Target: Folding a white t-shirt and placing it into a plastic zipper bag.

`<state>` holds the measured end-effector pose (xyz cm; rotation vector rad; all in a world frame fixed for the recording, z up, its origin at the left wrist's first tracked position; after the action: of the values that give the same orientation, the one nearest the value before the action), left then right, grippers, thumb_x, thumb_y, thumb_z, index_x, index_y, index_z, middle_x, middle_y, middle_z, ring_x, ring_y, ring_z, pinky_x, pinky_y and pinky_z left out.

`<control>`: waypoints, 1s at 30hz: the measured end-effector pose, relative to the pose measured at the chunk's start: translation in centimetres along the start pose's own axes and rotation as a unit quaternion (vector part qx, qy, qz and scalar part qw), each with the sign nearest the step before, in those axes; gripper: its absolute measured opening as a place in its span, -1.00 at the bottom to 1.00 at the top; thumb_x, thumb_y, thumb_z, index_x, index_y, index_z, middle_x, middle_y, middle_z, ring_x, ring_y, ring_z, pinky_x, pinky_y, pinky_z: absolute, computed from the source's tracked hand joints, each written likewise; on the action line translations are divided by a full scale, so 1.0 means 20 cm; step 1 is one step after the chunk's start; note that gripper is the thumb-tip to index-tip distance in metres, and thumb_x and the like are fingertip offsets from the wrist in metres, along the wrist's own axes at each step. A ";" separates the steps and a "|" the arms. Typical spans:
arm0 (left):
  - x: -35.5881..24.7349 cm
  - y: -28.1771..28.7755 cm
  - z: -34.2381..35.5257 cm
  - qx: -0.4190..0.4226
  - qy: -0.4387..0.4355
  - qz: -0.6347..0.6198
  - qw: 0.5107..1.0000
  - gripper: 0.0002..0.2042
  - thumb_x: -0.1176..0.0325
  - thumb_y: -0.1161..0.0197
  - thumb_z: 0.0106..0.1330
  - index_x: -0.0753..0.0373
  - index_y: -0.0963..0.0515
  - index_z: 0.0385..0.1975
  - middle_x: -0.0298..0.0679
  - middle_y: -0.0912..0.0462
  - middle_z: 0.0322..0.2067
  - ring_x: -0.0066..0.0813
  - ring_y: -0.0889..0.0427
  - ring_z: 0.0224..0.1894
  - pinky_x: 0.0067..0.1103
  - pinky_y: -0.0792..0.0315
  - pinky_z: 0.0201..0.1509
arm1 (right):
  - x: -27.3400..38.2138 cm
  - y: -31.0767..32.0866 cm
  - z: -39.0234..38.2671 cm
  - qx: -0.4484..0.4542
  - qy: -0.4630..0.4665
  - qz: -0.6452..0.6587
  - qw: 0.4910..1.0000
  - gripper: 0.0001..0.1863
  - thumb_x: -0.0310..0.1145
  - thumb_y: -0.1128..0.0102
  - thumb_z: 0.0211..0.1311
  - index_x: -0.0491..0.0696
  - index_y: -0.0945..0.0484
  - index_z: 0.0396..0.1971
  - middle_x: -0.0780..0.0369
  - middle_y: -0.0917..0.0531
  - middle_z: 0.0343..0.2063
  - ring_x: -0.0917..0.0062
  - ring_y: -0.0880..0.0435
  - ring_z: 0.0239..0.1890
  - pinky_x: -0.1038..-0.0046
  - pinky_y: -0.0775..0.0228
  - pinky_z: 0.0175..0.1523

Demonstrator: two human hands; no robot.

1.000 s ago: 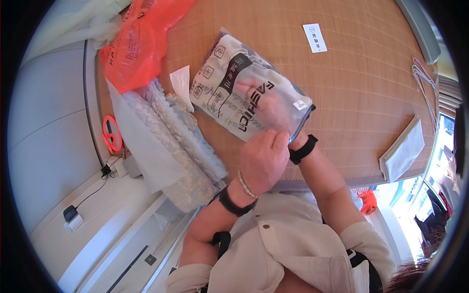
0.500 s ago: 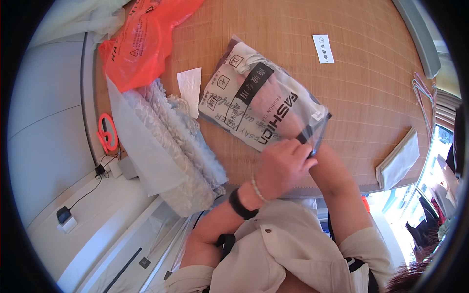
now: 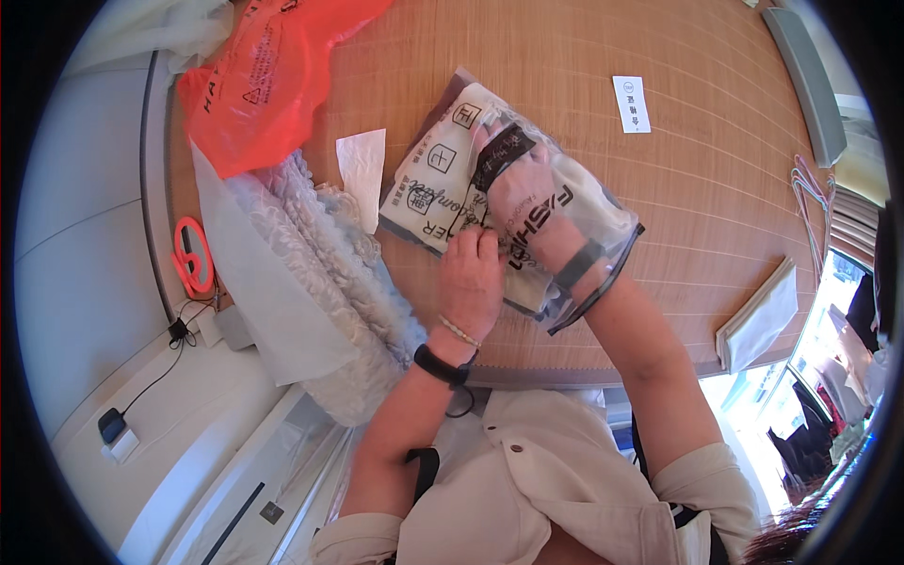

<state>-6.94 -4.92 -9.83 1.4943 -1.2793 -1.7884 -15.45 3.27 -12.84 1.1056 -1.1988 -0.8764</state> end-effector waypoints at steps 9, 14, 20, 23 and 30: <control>0.24 0.31 0.37 -0.143 0.020 -0.062 0.988 -0.85 0.38 -0.17 0.20 0.28 -0.53 -0.29 -0.07 -0.57 -0.34 -0.21 -0.54 -0.23 -0.43 -0.40 -0.09 | -0.04 -0.05 -0.01 0.017 0.007 0.007 1.000 -0.43 -0.29 0.10 0.21 -0.13 -0.17 0.23 0.05 -0.28 0.21 0.32 -0.22 0.29 0.10 0.01 0.25; 0.70 0.10 0.79 -0.019 0.139 -0.302 0.943 -0.50 -0.03 0.02 0.33 0.35 -0.53 -0.10 -0.04 -0.61 -0.21 -0.24 -0.56 -0.13 -0.48 -0.38 -0.04 | 0.05 0.06 -0.07 -0.064 0.082 -0.070 0.992 -0.42 -0.31 0.09 0.19 -0.14 -0.16 0.24 0.07 -0.23 0.24 0.28 -0.16 0.32 0.08 0.11 0.33; 0.66 -0.06 0.83 0.144 0.287 -0.409 0.854 -0.35 -0.19 0.11 0.32 0.41 -0.54 -0.16 -0.18 -0.60 -0.26 -0.52 -0.52 -0.24 -0.58 -0.41 -0.15 | -0.04 0.04 -0.01 0.008 0.018 -0.066 0.998 -0.35 -0.25 0.02 0.15 -0.14 -0.12 0.25 0.10 -0.17 0.28 0.28 -0.10 0.34 0.10 0.11 0.33; 0.62 -0.06 0.79 0.172 0.275 -0.445 0.835 -0.39 -0.20 0.08 0.32 0.35 -0.56 -0.21 -0.25 -0.58 -0.31 -0.56 -0.49 -0.30 -0.60 -0.41 -0.20 | -0.06 0.07 0.00 -0.003 0.008 0.002 1.000 -0.35 -0.23 0.00 0.16 -0.13 -0.13 0.25 0.10 -0.17 0.28 0.29 -0.10 0.34 0.13 0.12 0.34; 0.58 -0.08 0.80 0.145 0.286 -0.497 0.806 -0.50 -0.09 -0.02 0.32 0.33 -0.56 -0.23 -0.30 -0.59 -0.33 -0.60 -0.49 -0.34 -0.62 -0.42 -0.20 | -0.09 0.06 0.05 -0.032 -0.031 0.045 0.998 -0.36 -0.21 -0.05 0.12 -0.16 -0.19 0.19 0.12 -0.28 0.19 0.29 -0.20 0.28 0.17 0.00 0.28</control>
<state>-24.96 -8.17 -17.39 2.9565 -0.4351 -1.3925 -16.81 5.02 -12.18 0.9711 -1.2532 -0.8803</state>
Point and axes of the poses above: each hand's wrist, its own z-axis towards the middle knuckle, its own y-axis out of the back of the hand, x = y × z, the point moved 7 cm from there along z, towards the middle knuckle
